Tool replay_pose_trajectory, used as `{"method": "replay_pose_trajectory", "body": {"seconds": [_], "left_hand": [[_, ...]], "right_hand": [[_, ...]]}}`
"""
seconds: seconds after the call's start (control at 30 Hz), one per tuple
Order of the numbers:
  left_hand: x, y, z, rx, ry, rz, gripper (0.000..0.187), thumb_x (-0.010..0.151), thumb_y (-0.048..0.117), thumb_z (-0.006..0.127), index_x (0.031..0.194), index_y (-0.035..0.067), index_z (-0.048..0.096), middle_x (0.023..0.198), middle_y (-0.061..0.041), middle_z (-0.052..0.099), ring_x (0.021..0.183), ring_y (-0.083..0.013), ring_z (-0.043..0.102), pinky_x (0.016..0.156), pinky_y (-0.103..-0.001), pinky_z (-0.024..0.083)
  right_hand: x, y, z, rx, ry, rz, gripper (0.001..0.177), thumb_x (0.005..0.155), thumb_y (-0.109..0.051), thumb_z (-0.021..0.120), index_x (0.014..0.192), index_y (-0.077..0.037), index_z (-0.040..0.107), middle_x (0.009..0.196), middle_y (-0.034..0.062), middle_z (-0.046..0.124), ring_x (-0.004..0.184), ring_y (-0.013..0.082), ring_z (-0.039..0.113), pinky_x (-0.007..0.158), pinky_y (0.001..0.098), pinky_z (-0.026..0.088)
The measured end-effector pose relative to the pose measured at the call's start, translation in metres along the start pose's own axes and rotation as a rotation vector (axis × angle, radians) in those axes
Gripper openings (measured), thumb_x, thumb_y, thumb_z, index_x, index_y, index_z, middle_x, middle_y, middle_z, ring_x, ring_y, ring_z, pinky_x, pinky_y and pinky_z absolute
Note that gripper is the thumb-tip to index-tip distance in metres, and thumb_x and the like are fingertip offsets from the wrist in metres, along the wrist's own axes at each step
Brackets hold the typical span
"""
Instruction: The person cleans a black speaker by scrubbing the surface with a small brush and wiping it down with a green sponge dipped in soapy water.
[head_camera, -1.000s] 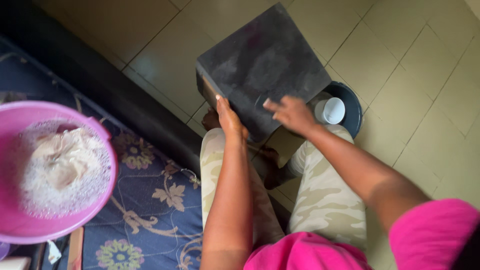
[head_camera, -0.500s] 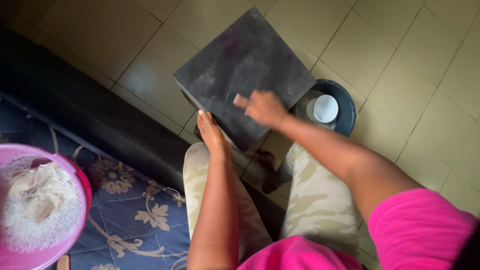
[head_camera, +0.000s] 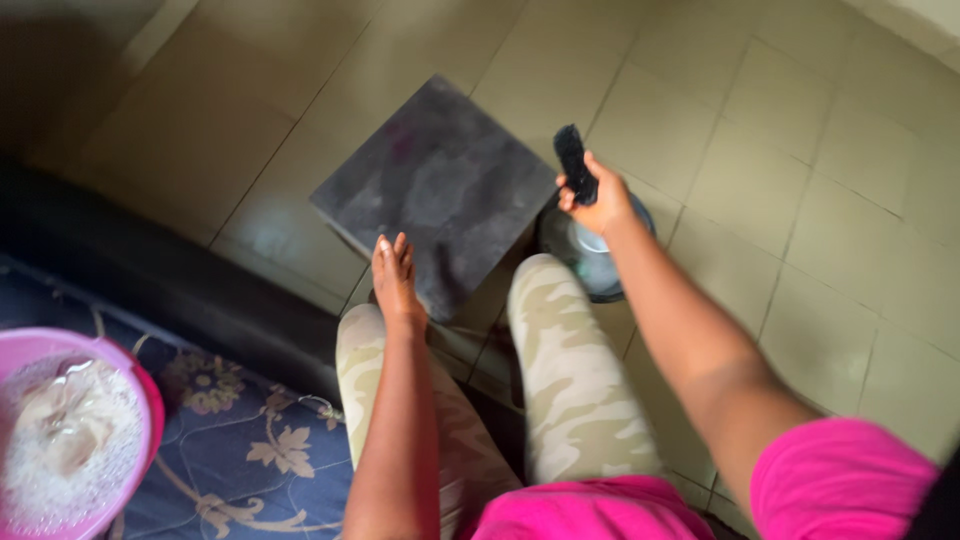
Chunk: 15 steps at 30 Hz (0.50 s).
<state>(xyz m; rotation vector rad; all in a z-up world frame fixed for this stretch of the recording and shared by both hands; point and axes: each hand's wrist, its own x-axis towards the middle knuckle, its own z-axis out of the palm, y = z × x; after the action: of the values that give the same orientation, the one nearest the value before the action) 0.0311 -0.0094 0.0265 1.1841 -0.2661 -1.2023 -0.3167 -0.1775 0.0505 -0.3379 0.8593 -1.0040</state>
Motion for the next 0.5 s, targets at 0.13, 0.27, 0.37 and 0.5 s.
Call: {"method": "replay_pose_trajectory", "body": {"seconds": [0.13,0.27,0.37,0.5], "left_hand": [[-0.038,0.025,0.016,0.068,-0.15,0.056,0.073,0.102,0.054,0.044,0.156,0.006,0.034,0.145,-0.014,0.06,0.136,-0.0285,0.056,0.115,-0.043,0.039],[-0.076,0.042,0.02,0.023,-0.213,0.081,0.067,0.104,0.051,0.041,0.152,0.004,0.04,0.137,-0.016,0.066,0.127,-0.0286,0.063,0.109,-0.042,0.046],[-0.097,0.047,0.018,0.016,-0.248,0.078,0.066,0.105,0.052,0.039,0.149,0.003,0.044,0.133,-0.016,0.068,0.123,-0.0281,0.066,0.105,-0.041,0.047],[-0.103,0.042,0.01,0.045,-0.222,0.04,0.066,0.103,0.052,0.043,0.147,0.002,0.047,0.132,-0.016,0.069,0.121,-0.0285,0.066,0.104,-0.041,0.048]], "right_hand": [[-0.096,0.015,0.034,0.184,-0.266,-0.1,0.037,0.107,-0.039,0.051,0.117,-0.004,0.057,0.092,0.0191,0.064,0.067,0.0266,0.054,0.064,0.0374,0.042],[-0.153,0.025,0.053,0.209,-0.474,-0.17,0.045,0.108,-0.038,0.052,0.132,-0.001,0.059,0.095,0.0171,0.063,0.074,0.0241,0.055,0.067,0.0364,0.042],[-0.17,0.027,0.057,0.19,-0.488,-0.167,0.046,0.107,-0.039,0.055,0.129,0.002,0.058,0.107,0.0174,0.066,0.082,0.0255,0.058,0.07,0.0375,0.044],[-0.176,0.026,0.06,0.095,-0.402,-0.185,0.04,0.097,-0.03,0.065,0.131,-0.011,0.058,0.112,0.013,0.067,0.091,0.0252,0.064,0.078,0.0394,0.052]]}}
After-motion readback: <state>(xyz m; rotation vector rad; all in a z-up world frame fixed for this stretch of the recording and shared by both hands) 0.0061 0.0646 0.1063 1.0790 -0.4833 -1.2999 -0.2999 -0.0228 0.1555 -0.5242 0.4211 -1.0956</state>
